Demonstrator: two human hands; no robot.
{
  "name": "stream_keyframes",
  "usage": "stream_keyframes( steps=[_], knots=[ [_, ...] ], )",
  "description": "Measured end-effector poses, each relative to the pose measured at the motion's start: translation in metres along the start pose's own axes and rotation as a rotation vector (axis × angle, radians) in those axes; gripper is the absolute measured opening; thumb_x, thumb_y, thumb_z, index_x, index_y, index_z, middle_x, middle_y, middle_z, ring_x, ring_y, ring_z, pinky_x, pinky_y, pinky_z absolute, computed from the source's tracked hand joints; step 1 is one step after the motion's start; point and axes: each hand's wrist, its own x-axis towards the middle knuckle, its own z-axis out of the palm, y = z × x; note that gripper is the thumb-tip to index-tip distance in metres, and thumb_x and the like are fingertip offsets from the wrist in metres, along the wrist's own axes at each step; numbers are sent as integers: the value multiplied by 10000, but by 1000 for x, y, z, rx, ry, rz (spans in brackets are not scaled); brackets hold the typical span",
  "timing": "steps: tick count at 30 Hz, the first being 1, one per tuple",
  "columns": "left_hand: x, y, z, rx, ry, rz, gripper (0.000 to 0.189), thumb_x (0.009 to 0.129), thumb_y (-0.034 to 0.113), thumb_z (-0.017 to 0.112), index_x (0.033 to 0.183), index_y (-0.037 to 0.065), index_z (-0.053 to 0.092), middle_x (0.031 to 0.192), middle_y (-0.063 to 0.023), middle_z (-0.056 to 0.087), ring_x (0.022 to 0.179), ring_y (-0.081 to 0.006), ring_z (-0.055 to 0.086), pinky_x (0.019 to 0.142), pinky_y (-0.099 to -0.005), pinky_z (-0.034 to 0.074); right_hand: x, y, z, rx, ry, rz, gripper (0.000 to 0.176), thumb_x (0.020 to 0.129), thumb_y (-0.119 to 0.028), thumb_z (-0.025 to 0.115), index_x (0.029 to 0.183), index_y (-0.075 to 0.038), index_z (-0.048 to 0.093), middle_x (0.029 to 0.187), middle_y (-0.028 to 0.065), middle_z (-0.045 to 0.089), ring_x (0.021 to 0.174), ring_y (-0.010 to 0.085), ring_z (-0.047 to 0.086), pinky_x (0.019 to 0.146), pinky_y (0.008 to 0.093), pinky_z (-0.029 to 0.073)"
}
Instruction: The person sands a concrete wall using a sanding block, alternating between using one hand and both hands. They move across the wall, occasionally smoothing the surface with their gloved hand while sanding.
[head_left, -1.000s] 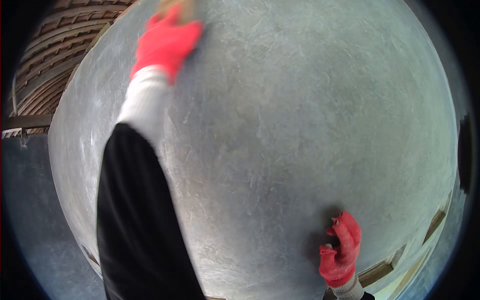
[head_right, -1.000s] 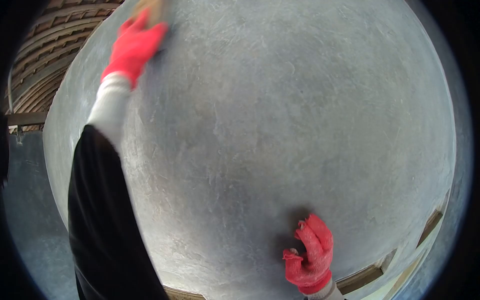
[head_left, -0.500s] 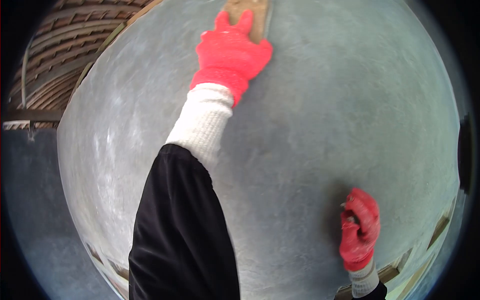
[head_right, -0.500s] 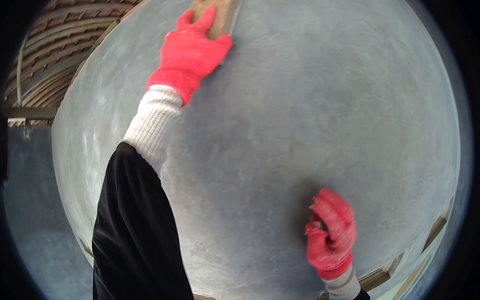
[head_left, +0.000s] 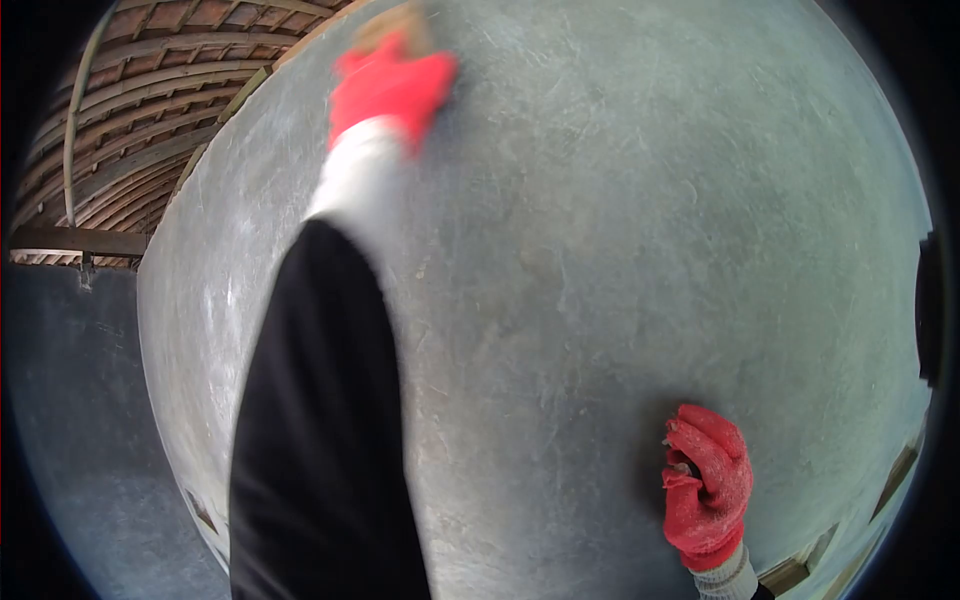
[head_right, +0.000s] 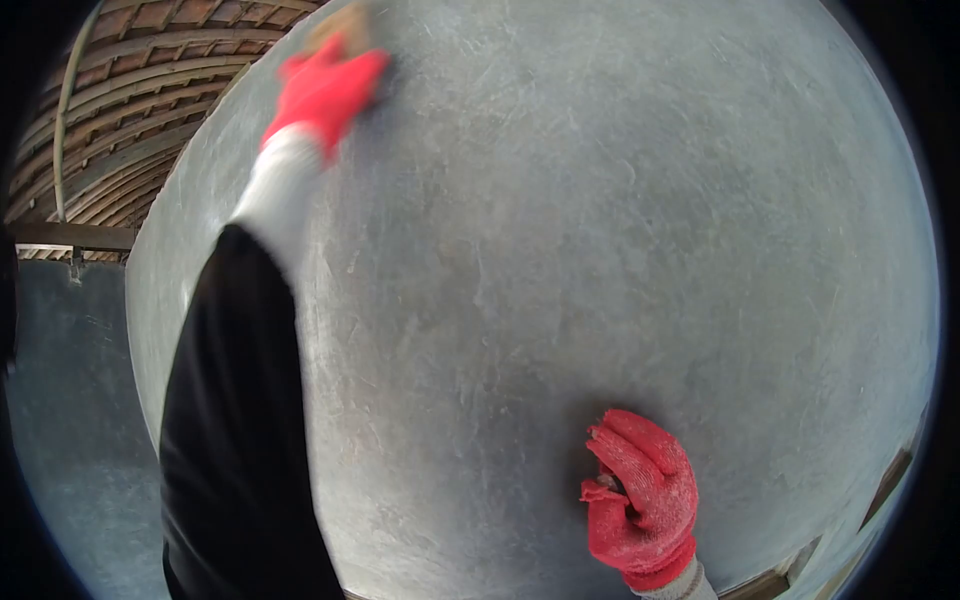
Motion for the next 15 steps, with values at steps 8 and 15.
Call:
stream_keyframes(
  steps=[8, 15],
  knots=[
    [33, -2, 7, 74, -27, 73, 650, 790, 496, 587, 1256, 43, 597, 1341, -269, 500, 1115, -376, 587, 935, -445, 468, -11, 4, -14, -35, -104, -19, 273, 848, -63, 510, 1079, -38, 653, 1132, 189, 616, 735, 214, 637, 631, 303, 524],
    [79, -157, -21, 53, 112, -326, 517, 788, 408, 606, 1175, 68, 652, 1170, -162, 653, 1123, -293, 612, 953, -397, 460, -7, 12, -22, 43, -187, -136, 360, 803, -7, 562, 1146, -34, 668, 1217, 202, 624, 948, 315, 658, 807, 336, 535]
  ],
)
